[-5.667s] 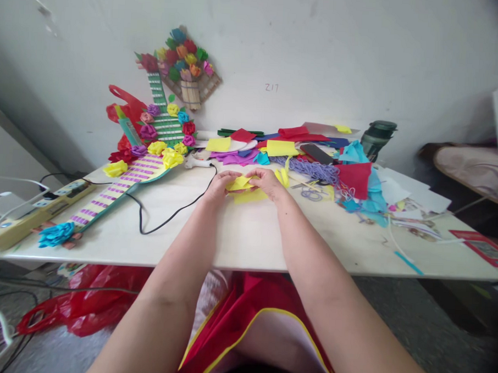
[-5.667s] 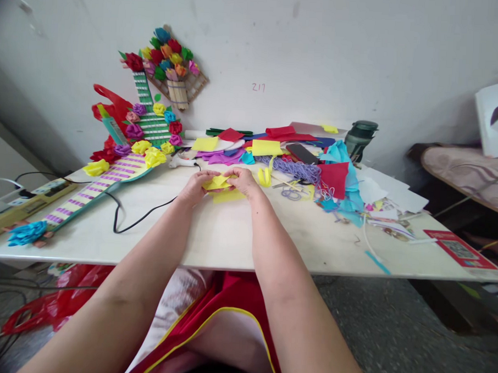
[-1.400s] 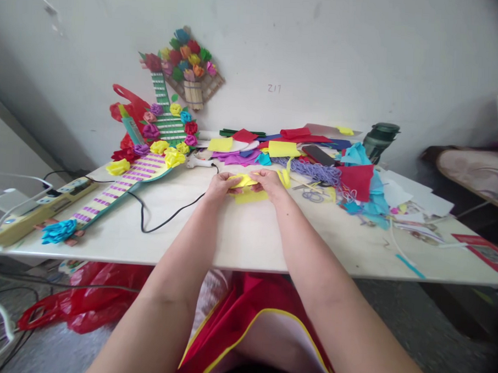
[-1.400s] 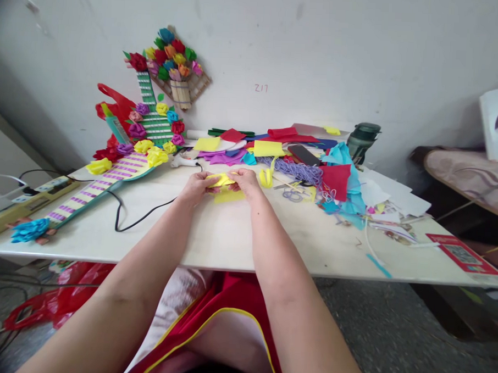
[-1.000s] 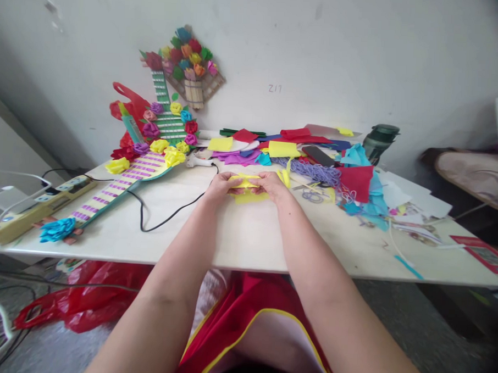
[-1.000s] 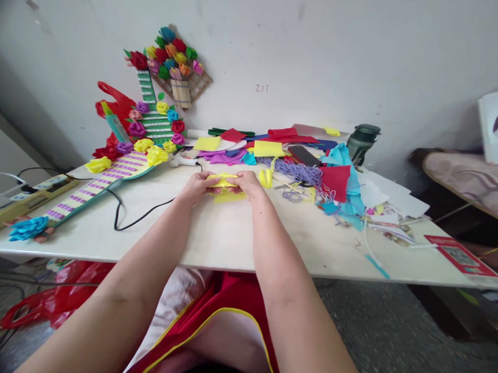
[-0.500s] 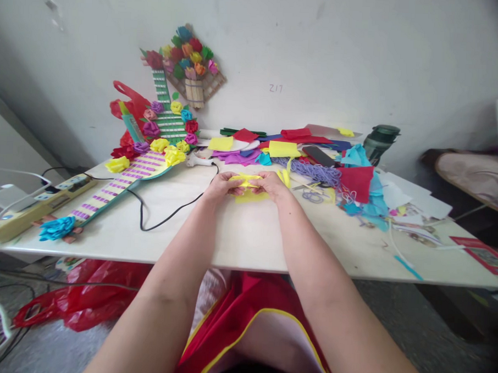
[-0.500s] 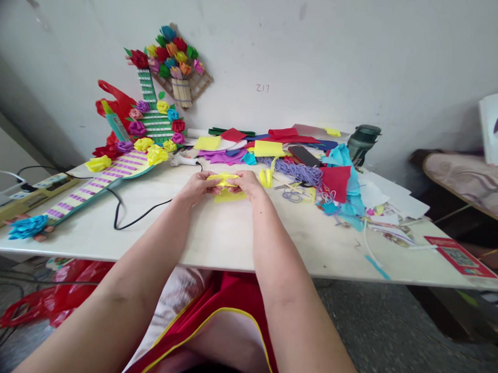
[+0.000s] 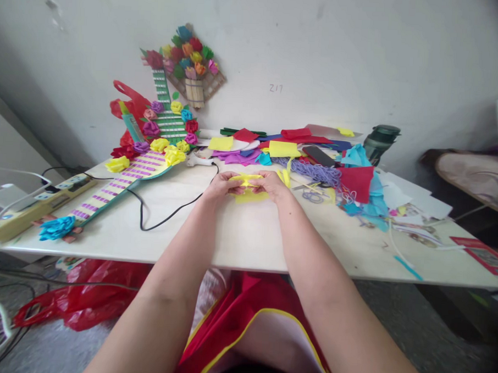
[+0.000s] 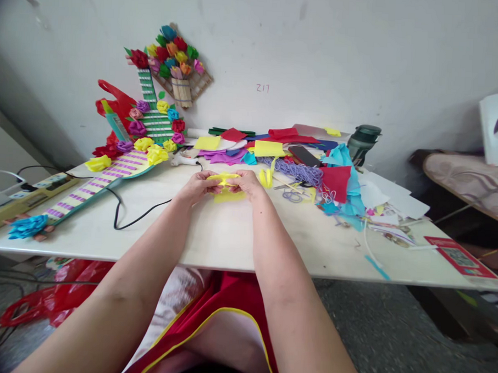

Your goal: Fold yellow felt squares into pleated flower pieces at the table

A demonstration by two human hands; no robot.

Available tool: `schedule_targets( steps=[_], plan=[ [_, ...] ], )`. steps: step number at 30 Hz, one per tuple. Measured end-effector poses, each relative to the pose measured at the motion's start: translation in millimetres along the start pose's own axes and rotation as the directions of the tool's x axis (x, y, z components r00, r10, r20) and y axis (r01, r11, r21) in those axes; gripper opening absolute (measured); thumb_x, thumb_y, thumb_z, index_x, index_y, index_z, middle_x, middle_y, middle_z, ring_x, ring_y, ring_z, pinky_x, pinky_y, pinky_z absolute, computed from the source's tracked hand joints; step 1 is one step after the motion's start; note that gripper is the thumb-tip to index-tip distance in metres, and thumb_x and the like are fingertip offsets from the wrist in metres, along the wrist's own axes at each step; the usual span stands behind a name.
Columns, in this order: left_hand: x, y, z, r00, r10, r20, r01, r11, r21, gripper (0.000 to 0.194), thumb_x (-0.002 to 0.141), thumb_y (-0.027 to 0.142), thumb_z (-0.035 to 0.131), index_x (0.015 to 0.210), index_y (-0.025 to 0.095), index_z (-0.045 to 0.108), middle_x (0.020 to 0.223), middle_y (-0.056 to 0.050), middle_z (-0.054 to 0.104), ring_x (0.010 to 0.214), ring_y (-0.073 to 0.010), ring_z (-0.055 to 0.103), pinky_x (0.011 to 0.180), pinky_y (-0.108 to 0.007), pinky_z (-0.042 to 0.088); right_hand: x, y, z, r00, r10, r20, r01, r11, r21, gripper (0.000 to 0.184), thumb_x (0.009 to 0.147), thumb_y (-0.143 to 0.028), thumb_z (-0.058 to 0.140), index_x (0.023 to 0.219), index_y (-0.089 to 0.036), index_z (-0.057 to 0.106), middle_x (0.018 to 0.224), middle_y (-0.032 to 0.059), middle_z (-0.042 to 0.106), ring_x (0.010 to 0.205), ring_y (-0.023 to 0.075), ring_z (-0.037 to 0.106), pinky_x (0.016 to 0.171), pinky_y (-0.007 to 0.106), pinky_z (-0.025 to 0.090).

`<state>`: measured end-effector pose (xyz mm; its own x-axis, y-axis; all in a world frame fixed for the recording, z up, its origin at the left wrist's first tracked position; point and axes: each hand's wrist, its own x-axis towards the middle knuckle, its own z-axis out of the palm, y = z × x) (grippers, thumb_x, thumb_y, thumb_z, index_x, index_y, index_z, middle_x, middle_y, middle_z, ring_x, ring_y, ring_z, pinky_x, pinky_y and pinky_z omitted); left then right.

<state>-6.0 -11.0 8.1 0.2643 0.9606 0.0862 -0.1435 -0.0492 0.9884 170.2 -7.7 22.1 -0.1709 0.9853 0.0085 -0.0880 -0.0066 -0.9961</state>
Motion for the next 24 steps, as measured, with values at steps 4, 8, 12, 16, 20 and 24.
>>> schedule_targets(
  steps=[4, 8, 12, 16, 20, 24],
  plan=[
    [0.4, -0.8, -0.9, 1.000, 0.014, 0.027, -0.012, 0.997, -0.074, 0.037, 0.057, 0.025, 0.081, 0.085, 0.012, 0.060, 0.061, -0.002, 0.067, 0.051, -0.0124, 0.064, 0.054, -0.021, 0.050, -1.0, -1.6, 0.6, 1.000, 0.001, -0.010, 0.000, 0.998, 0.056, 0.018, 0.059, -0.005, 0.074, 0.073, -0.013, 0.066, 0.054, -0.0012, 0.066, 0.040, 0.0082, 0.056, 0.043, 0.018, 0.048],
    [1.5, -2.4, -3.8, 0.998, 0.002, 0.058, 0.006, 0.991, -0.130, 0.035, 0.059, 0.022, 0.079, 0.088, 0.012, 0.061, 0.062, -0.003, 0.068, 0.053, -0.0132, 0.065, 0.055, -0.022, 0.050, -1.9, -2.8, 0.4, 1.000, -0.004, 0.004, 0.004, 0.997, 0.081, 0.018, 0.058, -0.005, 0.074, 0.073, -0.013, 0.067, 0.054, -0.0010, 0.066, 0.039, 0.0080, 0.055, 0.044, 0.019, 0.049],
    [1.0, -2.1, -5.0, 0.999, -0.006, 0.052, 0.014, 0.987, -0.162, 0.032, 0.061, 0.019, 0.075, 0.090, 0.012, 0.062, 0.061, -0.003, 0.068, 0.051, -0.0130, 0.064, 0.054, -0.022, 0.051, -2.3, -3.4, -0.2, 0.999, -0.024, 0.042, 0.020, 0.995, 0.093, 0.019, 0.058, -0.006, 0.074, 0.075, -0.013, 0.069, 0.057, 0.0006, 0.068, 0.042, 0.0083, 0.057, 0.047, 0.020, 0.050],
    [-0.4, -0.1, -3.6, 1.000, -0.007, 0.013, 0.009, 0.978, -0.209, 0.025, 0.063, 0.014, 0.070, 0.087, 0.012, 0.062, 0.059, -0.002, 0.067, 0.050, -0.0131, 0.064, 0.054, -0.022, 0.051, -2.6, -3.9, -0.7, 0.996, -0.043, 0.073, 0.036, 0.994, 0.106, 0.019, 0.057, -0.006, 0.074, 0.074, -0.013, 0.070, 0.058, 0.0012, 0.068, 0.043, 0.0081, 0.056, 0.049, 0.020, 0.049],
    [-1.4, 2.0, -1.7, 1.000, -0.010, -0.008, 0.008, 0.971, -0.237, 0.020, 0.064, 0.010, 0.066, 0.083, 0.012, 0.061, 0.057, -0.002, 0.065, 0.052, -0.0136, 0.065, 0.055, -0.023, 0.052, -3.5, -4.7, -0.8, 0.994, -0.058, 0.092, 0.047, 0.992, 0.113, 0.018, 0.056, -0.007, 0.075, 0.072, -0.013, 0.070, 0.059, 0.0010, 0.069, 0.043, 0.0080, 0.056, 0.050, 0.021, 0.050],
    [-1.7, 3.0, -0.8, 1.000, -0.006, -0.014, 0.003, 0.972, -0.236, 0.018, 0.064, 0.010, 0.065, 0.081, 0.012, 0.061, 0.057, -0.002, 0.065, 0.053, -0.0127, 0.064, 0.057, -0.023, 0.053, -4.3, -5.1, -0.7, 0.994, -0.062, 0.091, 0.051, 0.992, 0.118, 0.015, 0.057, -0.009, 0.075, 0.070, -0.013, 0.069, 0.059, 0.0012, 0.068, 0.044, 0.0083, 0.056, 0.051, 0.022, 0.051]
  ],
)
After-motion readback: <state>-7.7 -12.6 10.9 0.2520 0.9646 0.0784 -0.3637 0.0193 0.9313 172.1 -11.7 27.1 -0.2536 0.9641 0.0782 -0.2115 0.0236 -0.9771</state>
